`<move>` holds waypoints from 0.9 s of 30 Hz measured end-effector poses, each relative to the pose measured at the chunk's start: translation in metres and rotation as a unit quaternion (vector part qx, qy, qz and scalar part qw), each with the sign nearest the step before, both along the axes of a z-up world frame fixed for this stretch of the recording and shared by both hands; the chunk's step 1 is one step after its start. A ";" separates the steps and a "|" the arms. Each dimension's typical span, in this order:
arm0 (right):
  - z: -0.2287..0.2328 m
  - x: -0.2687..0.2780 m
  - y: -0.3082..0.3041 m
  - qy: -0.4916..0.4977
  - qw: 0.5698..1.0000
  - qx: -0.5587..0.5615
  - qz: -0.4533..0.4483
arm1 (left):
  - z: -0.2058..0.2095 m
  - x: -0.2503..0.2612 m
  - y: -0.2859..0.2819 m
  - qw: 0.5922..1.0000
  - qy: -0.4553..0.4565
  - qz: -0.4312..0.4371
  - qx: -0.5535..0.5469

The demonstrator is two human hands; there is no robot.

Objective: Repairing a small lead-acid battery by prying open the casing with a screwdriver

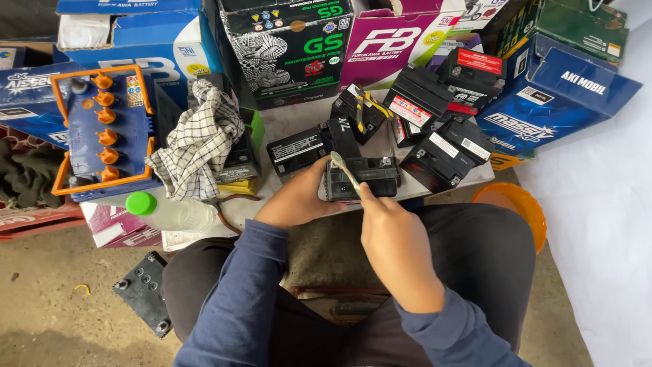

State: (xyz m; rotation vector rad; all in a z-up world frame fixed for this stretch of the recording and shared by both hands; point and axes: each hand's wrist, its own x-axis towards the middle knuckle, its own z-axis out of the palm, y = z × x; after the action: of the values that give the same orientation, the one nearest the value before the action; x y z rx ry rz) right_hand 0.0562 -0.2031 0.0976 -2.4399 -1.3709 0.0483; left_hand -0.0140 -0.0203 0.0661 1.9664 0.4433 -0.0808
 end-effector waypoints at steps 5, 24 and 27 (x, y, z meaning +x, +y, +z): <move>-0.012 -0.001 -0.023 0.030 0.999 0.025 -0.003 | -0.045 0.000 0.009 0.998 -0.057 -0.002 0.021; -0.010 -0.014 -0.038 0.082 0.996 0.020 -0.006 | -0.044 -0.004 0.009 0.995 -0.097 -0.015 0.028; -0.019 -0.005 -0.021 0.033 0.998 0.051 -0.013 | -0.056 -0.001 0.011 0.996 -0.079 -0.006 0.045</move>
State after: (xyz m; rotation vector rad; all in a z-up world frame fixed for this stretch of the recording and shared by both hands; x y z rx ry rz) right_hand 0.0516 -0.2244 0.0790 -2.3516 -1.2815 0.0504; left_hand -0.0154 -0.0093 0.0101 2.0461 0.3378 0.0881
